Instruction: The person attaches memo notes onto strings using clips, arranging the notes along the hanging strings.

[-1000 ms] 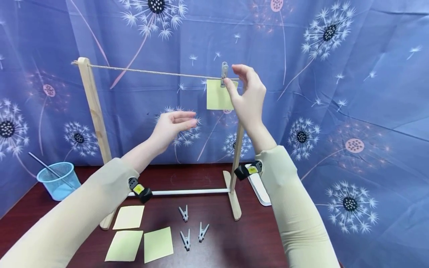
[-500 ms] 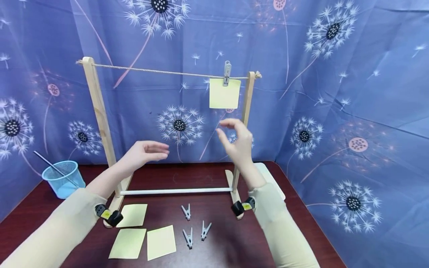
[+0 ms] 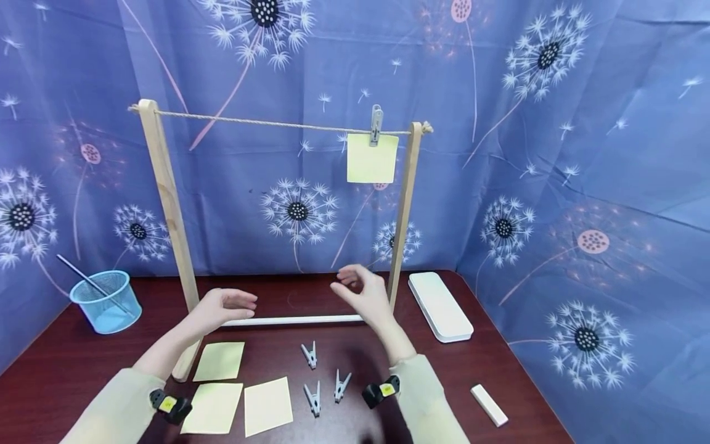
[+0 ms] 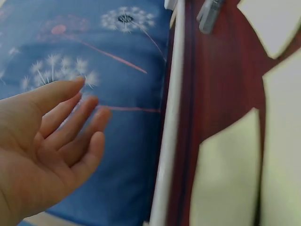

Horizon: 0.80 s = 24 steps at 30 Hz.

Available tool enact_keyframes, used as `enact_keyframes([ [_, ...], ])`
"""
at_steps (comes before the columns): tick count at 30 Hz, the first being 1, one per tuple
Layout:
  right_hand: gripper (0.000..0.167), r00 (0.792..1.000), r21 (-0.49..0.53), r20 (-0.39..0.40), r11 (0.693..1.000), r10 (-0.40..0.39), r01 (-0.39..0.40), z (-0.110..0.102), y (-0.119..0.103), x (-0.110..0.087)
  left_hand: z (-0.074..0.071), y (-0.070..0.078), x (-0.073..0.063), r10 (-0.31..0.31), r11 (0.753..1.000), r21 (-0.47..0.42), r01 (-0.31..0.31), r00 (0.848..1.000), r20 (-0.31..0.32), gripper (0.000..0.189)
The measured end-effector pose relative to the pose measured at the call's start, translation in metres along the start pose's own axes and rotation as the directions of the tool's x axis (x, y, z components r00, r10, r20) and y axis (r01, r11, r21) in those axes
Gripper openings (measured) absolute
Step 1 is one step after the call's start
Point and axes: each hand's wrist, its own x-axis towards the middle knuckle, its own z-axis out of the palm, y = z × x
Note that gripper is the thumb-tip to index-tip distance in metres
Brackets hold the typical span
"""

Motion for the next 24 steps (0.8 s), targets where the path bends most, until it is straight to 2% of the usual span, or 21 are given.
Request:
enact_keyframes([
  [3,0.028,0.99,-0.084,0.106,0.993,0.096,-0.088,0.01,0.007,-0.007,0.0,-0.012,-0.008,-0.013,0.999,-0.03,0.015,0.999,0.05,0.043],
  [8,0.031,0.951,-0.163,0.225,0.97,0.213,-0.179,0.027,0.018,-0.02,-0.001,-0.025,-0.019,-0.059,0.998,-0.005,0.06,0.993,0.104,0.048],
  [13,0.039,0.916,-0.152,0.282,0.956,0.284,-0.25,0.043,0.029,-0.029,-0.002,-0.035,-0.028,-0.07,0.997,0.039,0.067,0.993,0.098,0.049],
  [16,0.042,0.898,-0.196,0.327,0.951,0.295,-0.241,0.051,0.033,-0.034,0.0,-0.043,-0.031,-0.07,0.996,0.069,0.065,0.994,0.082,0.049],
  [18,0.04,0.894,-0.245,0.333,0.943,0.3,-0.226,0.056,0.034,-0.037,0.002,-0.047,-0.034,-0.071,0.995,0.075,0.065,0.995,0.074,0.05],
  [24,0.035,0.905,-0.343,0.262,0.909,0.335,-0.237,0.067,0.033,-0.044,0.003,-0.054,-0.038,-0.037,0.993,0.111,0.028,0.996,0.083,0.05],
])
